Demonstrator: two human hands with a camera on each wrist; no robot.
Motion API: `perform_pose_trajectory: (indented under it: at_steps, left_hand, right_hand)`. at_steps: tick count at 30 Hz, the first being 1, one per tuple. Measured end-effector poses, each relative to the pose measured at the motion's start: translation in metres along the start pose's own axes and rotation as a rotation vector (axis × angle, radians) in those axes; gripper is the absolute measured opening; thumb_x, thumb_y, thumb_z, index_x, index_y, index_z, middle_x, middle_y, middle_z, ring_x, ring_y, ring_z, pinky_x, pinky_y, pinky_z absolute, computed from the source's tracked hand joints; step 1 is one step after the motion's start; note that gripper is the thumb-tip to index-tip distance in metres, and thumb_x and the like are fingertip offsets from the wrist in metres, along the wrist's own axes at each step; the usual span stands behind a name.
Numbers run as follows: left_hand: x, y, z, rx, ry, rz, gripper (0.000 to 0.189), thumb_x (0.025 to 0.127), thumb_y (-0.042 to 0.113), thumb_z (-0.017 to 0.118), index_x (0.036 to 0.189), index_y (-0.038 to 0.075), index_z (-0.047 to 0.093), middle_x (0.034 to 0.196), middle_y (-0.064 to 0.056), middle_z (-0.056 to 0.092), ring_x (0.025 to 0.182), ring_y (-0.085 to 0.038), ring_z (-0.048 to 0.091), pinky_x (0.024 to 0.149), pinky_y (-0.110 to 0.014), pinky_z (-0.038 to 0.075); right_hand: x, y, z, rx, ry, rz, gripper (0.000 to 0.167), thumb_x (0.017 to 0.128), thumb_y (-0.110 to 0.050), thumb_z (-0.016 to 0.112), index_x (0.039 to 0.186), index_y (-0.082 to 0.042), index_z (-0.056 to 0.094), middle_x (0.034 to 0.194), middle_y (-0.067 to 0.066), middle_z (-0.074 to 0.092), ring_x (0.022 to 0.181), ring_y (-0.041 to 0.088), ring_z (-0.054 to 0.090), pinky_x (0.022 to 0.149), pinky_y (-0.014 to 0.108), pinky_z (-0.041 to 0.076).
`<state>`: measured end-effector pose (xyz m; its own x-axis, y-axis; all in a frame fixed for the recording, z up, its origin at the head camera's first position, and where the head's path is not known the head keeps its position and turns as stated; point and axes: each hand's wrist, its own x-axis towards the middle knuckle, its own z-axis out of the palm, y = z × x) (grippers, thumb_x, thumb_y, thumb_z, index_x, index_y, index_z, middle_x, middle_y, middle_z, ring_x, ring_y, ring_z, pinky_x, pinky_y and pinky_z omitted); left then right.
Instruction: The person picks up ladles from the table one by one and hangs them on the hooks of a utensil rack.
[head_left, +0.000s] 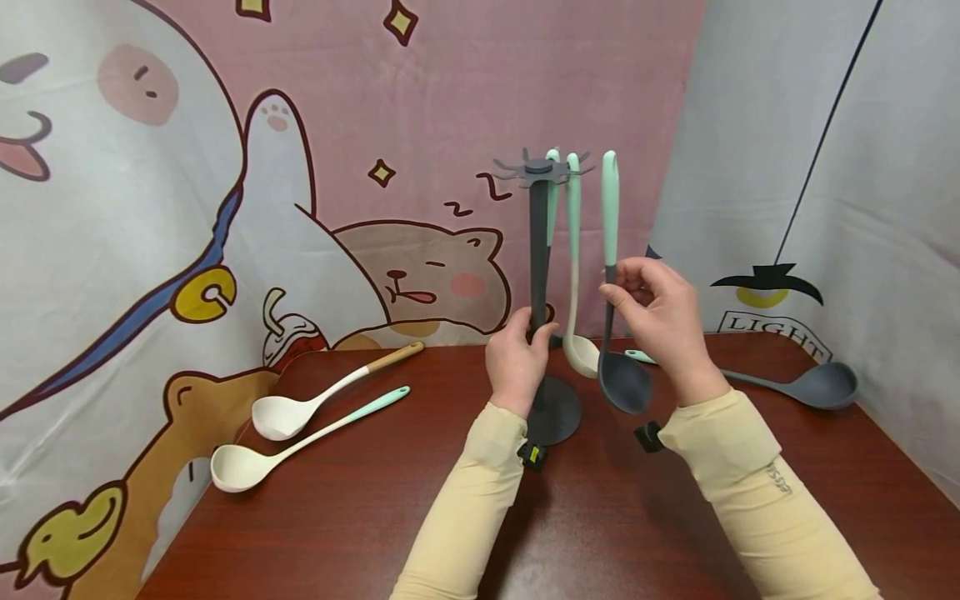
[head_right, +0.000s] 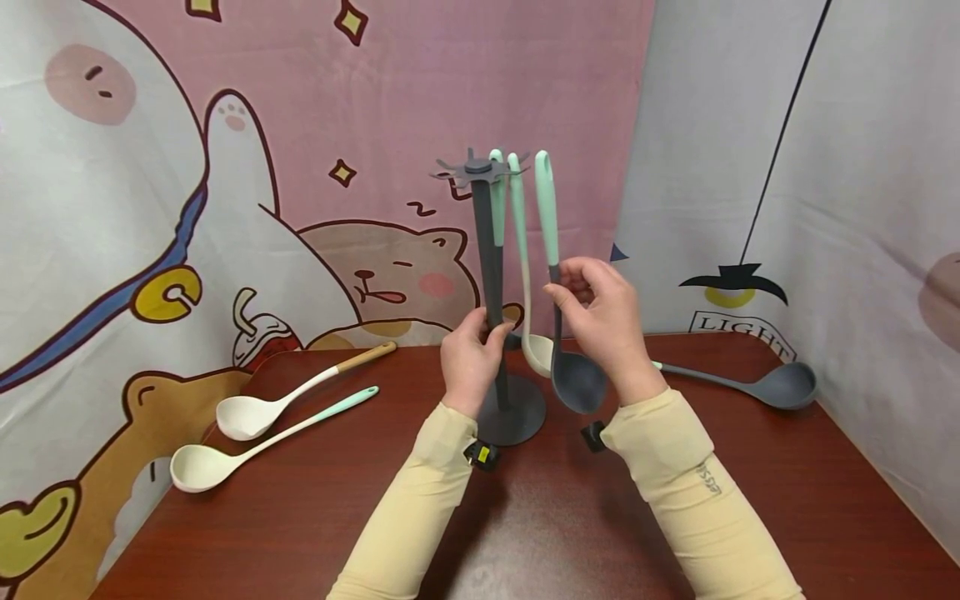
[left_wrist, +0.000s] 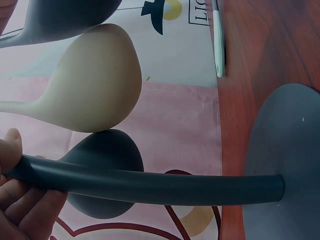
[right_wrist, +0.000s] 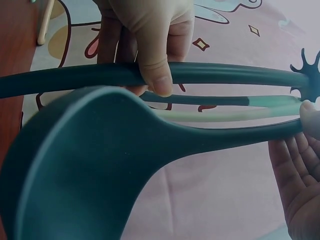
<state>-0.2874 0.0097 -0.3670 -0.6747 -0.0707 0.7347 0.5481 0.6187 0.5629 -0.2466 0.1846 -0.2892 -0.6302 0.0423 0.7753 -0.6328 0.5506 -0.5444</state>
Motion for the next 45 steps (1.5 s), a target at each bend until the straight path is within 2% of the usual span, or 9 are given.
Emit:
perform_pose_trajectory:
  at_steps: [13,21,27,34,45]
  left_hand:
    - [0.000,0.001,-0.001,-0.002,-0.015,-0.026,0.020,0.088,0.028,0.077,0.096,0.012,0.069,0.073,0.001,0.067,0.053,-0.010,0.056,0.052,-0.025,0.043]
    - [0.000,0.000,0.001,-0.003,-0.014,-0.022,0.019,0.087,0.026,0.078,0.095,0.011,0.069,0.072,0.000,0.066,0.055,-0.012,0.057,0.053,-0.027,0.044]
    - [0.000,0.001,0.000,-0.006,-0.020,-0.030,0.019,0.087,0.027,0.078,0.096,0.012,0.069,0.074,0.000,0.068,0.056,-0.011,0.059,0.053,-0.027,0.045]
    - [0.001,0.001,0.000,-0.008,-0.011,-0.018,0.018,0.087,0.025,0.079,0.095,0.011,0.069,0.074,0.000,0.068,0.057,-0.012,0.060,0.054,-0.027,0.046]
    - [0.001,0.001,-0.001,-0.012,-0.016,-0.022,0.018,0.089,0.027,0.076,0.096,0.011,0.069,0.076,0.000,0.068,0.058,-0.012,0.061,0.054,-0.026,0.047]
  right_hand:
    - [0.003,-0.002,0.003,0.007,-0.010,-0.014,0.015,0.087,0.000,0.074,0.098,0.003,0.065,0.088,0.010,0.059,0.079,0.007,0.051,0.070,0.015,0.042]
    - [0.002,-0.003,0.006,0.024,-0.038,-0.013,0.014,0.088,0.000,0.073,0.099,0.003,0.065,0.087,0.010,0.060,0.077,0.009,0.053,0.068,0.015,0.043]
    - [0.001,-0.004,0.009,0.043,-0.053,-0.029,0.014,0.087,0.001,0.074,0.098,0.002,0.066,0.087,0.009,0.061,0.074,0.006,0.054,0.066,0.013,0.044]
    - [0.000,-0.006,0.012,0.081,-0.083,-0.010,0.015,0.087,-0.001,0.074,0.100,0.003,0.067,0.088,0.011,0.062,0.073,0.007,0.055,0.068,0.011,0.045]
    - [-0.001,-0.006,0.012,0.071,-0.114,0.014,0.018,0.088,-0.004,0.075,0.103,0.002,0.067,0.090,0.011,0.062,0.075,0.006,0.056,0.069,0.012,0.045]
